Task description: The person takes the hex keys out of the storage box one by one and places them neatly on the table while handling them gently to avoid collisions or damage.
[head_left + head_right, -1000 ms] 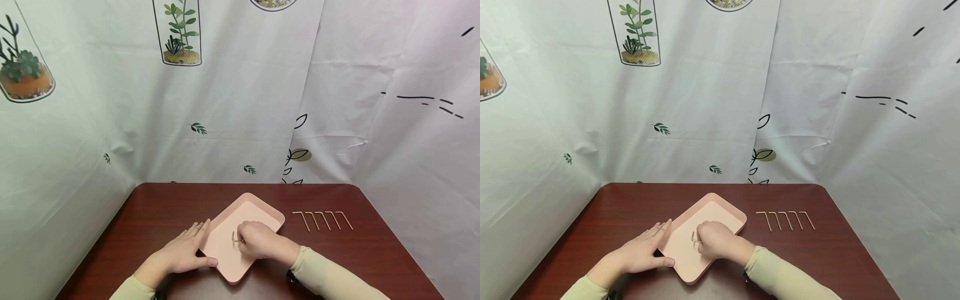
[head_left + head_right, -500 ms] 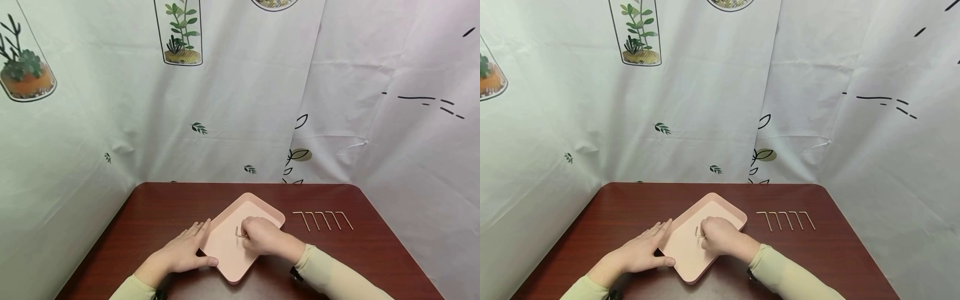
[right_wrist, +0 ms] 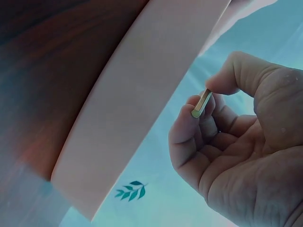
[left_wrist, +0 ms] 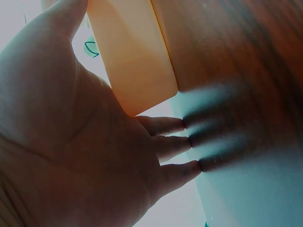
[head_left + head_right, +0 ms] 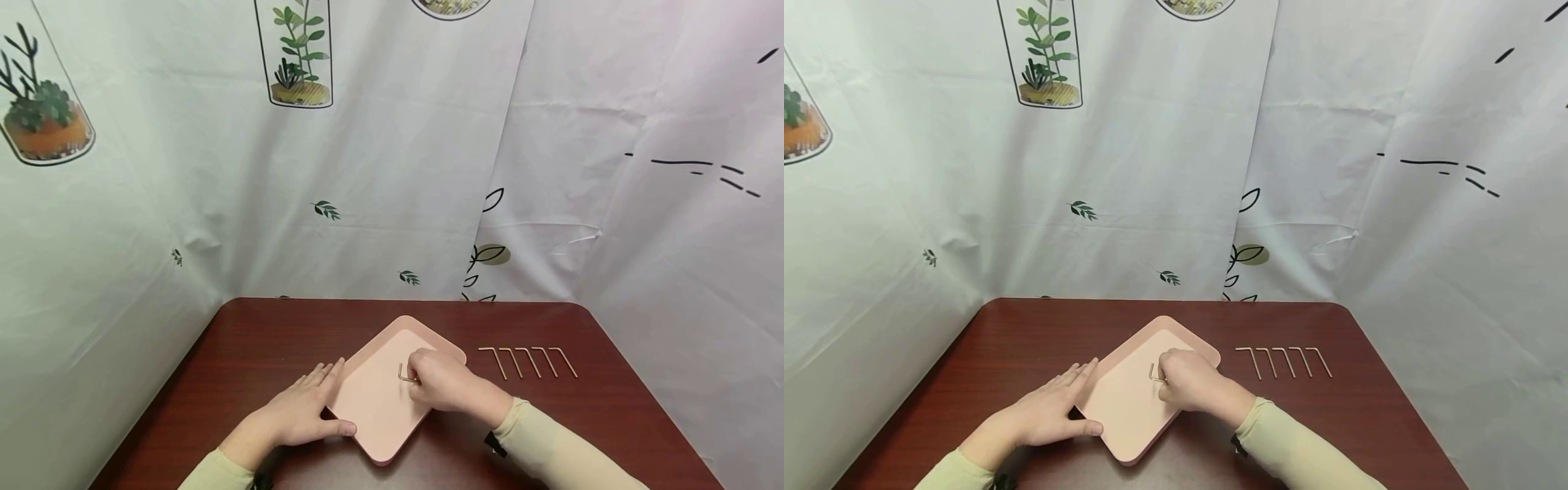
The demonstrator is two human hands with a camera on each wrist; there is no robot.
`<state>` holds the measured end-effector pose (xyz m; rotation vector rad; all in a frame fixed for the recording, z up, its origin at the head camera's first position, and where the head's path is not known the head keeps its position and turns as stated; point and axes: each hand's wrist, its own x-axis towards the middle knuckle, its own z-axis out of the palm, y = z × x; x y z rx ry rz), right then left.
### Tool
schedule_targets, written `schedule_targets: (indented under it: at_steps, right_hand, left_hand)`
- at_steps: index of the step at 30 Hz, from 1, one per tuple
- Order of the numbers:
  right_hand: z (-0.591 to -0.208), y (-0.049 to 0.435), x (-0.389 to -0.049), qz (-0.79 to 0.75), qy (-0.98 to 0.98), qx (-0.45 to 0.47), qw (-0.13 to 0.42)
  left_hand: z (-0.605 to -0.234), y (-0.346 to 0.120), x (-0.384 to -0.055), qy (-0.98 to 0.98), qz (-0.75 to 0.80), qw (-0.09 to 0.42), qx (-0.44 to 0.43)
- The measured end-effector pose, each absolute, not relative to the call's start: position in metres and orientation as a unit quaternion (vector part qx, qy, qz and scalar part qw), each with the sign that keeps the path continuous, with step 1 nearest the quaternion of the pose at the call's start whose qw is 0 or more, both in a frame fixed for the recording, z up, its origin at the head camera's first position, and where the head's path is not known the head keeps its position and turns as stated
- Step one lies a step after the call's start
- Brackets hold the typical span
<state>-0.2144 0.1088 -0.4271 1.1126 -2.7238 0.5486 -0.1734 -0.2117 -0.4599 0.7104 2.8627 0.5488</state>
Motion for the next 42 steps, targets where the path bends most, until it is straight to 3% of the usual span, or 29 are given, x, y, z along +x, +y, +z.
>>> schedule_targets:
  at_steps: [42]
  right_hand:
    - [-0.423, 0.190, -0.229, 0.170, -0.949, 0.253, 0.080]
  left_hand:
    - [-0.459, -0.211, -0.173, 0.952, 0.182, 0.072, 0.236]
